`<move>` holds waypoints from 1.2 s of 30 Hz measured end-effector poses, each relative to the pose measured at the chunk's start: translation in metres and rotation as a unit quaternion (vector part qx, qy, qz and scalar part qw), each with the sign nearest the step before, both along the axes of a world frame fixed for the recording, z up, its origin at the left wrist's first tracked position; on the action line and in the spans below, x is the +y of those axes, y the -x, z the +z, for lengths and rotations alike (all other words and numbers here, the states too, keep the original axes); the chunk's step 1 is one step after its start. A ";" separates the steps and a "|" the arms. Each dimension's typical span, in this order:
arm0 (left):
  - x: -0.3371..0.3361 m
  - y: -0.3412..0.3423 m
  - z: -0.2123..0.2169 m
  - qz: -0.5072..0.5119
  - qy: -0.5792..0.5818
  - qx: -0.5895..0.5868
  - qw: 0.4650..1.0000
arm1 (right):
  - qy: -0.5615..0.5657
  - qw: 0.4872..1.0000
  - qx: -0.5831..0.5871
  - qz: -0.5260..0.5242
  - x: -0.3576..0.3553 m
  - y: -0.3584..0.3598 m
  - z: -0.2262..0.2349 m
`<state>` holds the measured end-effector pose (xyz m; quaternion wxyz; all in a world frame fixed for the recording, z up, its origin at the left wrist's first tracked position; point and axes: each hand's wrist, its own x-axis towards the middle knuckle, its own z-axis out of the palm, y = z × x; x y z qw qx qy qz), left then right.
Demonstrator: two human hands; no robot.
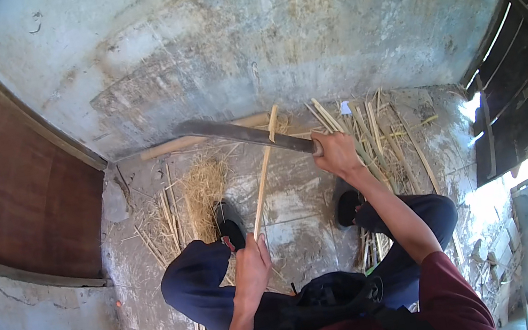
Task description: The person uses a blade to strip and refine a thin bamboo pole while sitting on the floor.
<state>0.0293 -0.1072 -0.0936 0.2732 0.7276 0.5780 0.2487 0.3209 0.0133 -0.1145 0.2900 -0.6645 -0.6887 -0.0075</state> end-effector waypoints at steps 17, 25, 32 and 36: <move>0.006 -0.006 0.023 0.004 0.024 0.070 0.997 | -0.034 0.989 -0.041 0.136 -0.011 0.013 0.002; 0.006 0.003 -0.003 -0.008 0.021 -0.012 1.000 | -0.008 1.000 0.022 -0.002 0.013 -0.002 -0.009; 0.009 0.003 0.011 -0.009 0.045 -0.021 0.999 | 0.141 0.952 0.251 0.100 0.005 0.022 -0.010; 0.008 0.002 0.020 -0.011 0.029 -0.008 0.999 | 0.007 0.981 0.166 0.100 -0.012 0.029 0.006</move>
